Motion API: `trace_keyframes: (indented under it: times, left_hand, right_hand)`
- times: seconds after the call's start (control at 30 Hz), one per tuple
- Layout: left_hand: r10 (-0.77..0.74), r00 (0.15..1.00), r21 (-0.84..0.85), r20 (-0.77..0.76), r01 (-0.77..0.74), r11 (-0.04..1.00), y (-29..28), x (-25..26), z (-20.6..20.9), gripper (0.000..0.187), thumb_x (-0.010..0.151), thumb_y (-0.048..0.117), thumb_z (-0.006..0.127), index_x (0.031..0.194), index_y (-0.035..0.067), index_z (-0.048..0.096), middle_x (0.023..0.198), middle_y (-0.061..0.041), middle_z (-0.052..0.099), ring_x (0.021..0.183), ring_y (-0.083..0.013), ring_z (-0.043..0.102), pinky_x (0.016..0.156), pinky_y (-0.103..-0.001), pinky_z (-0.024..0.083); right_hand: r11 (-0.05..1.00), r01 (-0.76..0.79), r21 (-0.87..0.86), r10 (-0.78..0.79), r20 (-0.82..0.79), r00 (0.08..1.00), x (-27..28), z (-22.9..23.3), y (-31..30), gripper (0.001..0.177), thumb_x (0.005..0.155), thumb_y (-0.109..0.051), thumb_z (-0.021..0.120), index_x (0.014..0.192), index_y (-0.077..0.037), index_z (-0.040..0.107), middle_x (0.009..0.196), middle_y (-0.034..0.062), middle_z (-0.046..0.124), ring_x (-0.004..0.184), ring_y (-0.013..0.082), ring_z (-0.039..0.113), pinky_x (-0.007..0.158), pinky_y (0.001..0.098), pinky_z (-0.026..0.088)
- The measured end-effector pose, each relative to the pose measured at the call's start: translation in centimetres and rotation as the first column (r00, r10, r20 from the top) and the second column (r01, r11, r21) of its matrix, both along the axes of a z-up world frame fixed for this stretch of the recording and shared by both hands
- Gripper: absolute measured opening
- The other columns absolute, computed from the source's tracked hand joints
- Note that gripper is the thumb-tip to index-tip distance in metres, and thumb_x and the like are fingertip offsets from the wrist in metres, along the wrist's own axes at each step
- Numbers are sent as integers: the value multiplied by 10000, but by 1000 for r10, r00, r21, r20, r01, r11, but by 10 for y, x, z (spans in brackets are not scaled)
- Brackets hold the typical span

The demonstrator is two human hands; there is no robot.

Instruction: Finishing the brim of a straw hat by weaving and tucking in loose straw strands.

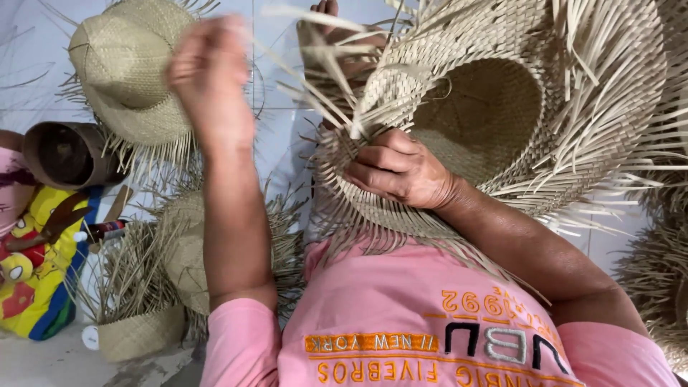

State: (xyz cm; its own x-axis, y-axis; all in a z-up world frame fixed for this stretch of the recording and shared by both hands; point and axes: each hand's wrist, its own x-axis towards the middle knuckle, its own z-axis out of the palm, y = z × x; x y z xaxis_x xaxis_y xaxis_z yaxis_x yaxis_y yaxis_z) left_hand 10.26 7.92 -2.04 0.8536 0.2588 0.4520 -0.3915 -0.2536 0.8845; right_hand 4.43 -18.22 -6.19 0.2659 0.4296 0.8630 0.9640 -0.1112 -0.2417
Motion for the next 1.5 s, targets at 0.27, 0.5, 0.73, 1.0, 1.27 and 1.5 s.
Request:
trace_keyframes:
  times: [0.27,0.5,0.73,1.0,1.27,1.5]
  left_hand:
    - [-121,991,45,-51,123,991,-39,-97,5,129,896,44,742,1000,36,667,928,-138,711,866,-197,632,832,-331,473]
    - [-107,988,239,-107,130,962,-86,-85,-4,169,878,174,845,888,61,719,910,-65,640,897,-220,590,890,-371,403]
    - [-108,994,-20,19,109,994,-99,-93,-23,51,943,13,727,893,18,734,825,-115,696,766,-222,643,852,-400,502]
    - [-63,996,-7,70,64,998,-109,-112,-9,144,907,14,781,831,-17,663,816,-126,660,780,-222,669,783,-385,541]
    - [3,991,60,135,-12,998,-110,-116,-26,162,893,11,804,829,-7,656,851,-113,625,811,-247,650,794,-350,531]
    - [0,969,209,247,-53,977,-114,-110,-23,198,885,-8,802,806,-2,620,800,-127,647,759,-273,622,743,-357,487]
  right_hand:
    - [1000,-6,19,6,-1,1000,1,2,5,90,979,-104,725,943,-36,773,900,129,672,734,279,595,684,373,566]
    - [1000,19,17,-19,4,1000,-4,9,4,92,979,-110,711,951,-44,768,910,132,691,727,282,601,663,380,562]
    - [993,57,105,-38,-170,985,12,22,-41,148,991,-42,629,1085,17,728,1000,185,624,865,376,648,722,493,566]
    - [984,177,-10,-168,-371,913,8,25,-51,190,967,45,697,1150,29,745,1260,242,558,1126,435,606,930,511,524]
    - [988,152,-35,-146,-550,822,-1,38,-82,112,1025,14,665,1121,23,722,868,169,622,757,355,620,719,413,525]
    - [940,-6,340,316,-866,388,-24,59,-79,197,1073,-43,476,995,18,646,713,-9,432,669,82,374,645,228,366]
